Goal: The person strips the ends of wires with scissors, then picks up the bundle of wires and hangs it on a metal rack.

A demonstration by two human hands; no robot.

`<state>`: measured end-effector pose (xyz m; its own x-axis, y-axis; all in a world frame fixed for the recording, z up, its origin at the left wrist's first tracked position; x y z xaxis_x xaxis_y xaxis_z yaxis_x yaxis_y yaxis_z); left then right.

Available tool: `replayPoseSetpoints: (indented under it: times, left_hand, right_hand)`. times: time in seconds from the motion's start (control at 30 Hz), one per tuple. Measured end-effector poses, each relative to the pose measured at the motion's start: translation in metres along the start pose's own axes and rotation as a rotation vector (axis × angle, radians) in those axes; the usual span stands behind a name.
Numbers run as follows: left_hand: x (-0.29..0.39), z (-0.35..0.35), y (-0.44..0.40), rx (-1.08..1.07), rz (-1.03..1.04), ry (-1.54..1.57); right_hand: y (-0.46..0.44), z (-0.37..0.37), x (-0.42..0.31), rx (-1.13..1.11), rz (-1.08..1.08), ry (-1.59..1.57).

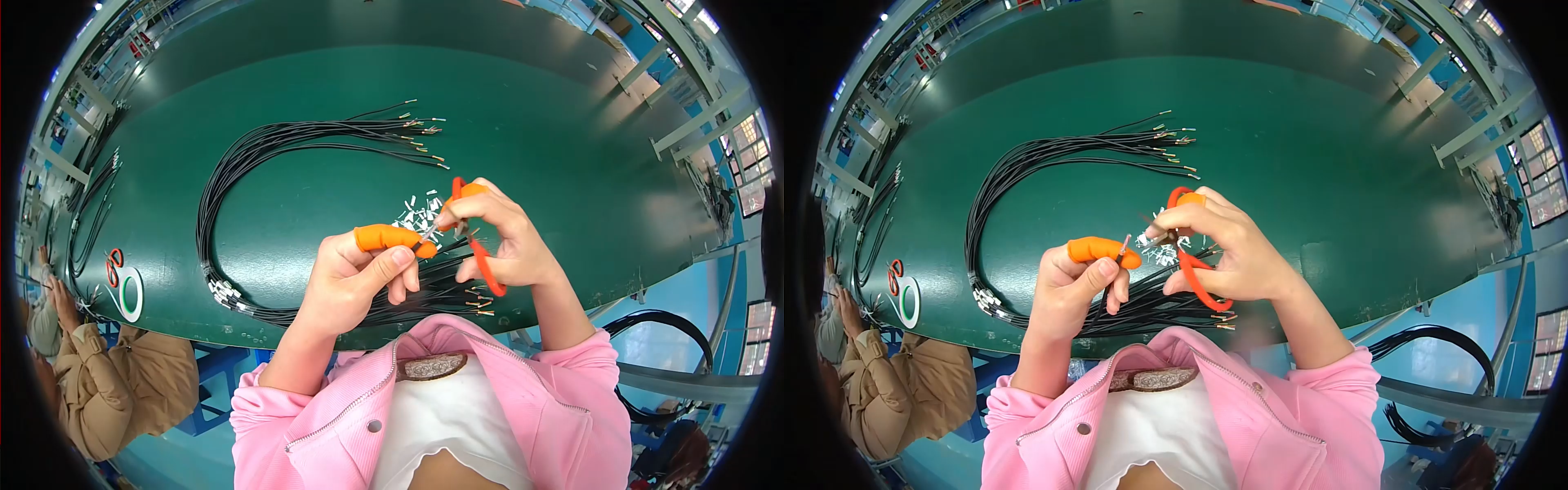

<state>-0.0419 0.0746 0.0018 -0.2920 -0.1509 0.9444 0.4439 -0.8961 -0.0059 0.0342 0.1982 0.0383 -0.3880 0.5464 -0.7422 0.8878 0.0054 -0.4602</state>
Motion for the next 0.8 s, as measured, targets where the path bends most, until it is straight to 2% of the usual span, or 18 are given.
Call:
replayPoseSetpoints:
  times: [0.03,0.23,0.63,0.8]
  left_hand:
    - [0.0,0.002,0.0,-0.017,-0.003,-0.005]
    - [-0.001,0.007,0.002,-0.055,-0.005,0.003]
    - [-0.003,0.008,0.002,-0.087,-0.046,0.031]
    - [0.001,0.011,0.005,-0.094,-0.076,-0.03]
  right_hand:
    - [-0.003,0.0,-0.005,-0.016,-0.057,0.099]
    - [-0.013,0.007,-0.017,-0.084,-0.137,0.188]
    - [-0.014,0.013,-0.019,-0.146,-0.209,0.283]
    - [-0.014,0.012,-0.022,-0.147,-0.223,0.215]
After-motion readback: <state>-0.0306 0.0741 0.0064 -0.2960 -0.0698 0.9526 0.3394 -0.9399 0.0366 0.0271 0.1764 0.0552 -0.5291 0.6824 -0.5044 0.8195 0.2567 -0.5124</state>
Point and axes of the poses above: each hand's wrist, its own y-axis away from the middle knuckle, its own z-axis out of the palm, x = y × z, the point moved 7 cm from there along -y, towards the middle knuckle, and after that the axes turned 2 degrees about -y, right-handed, at the moved point
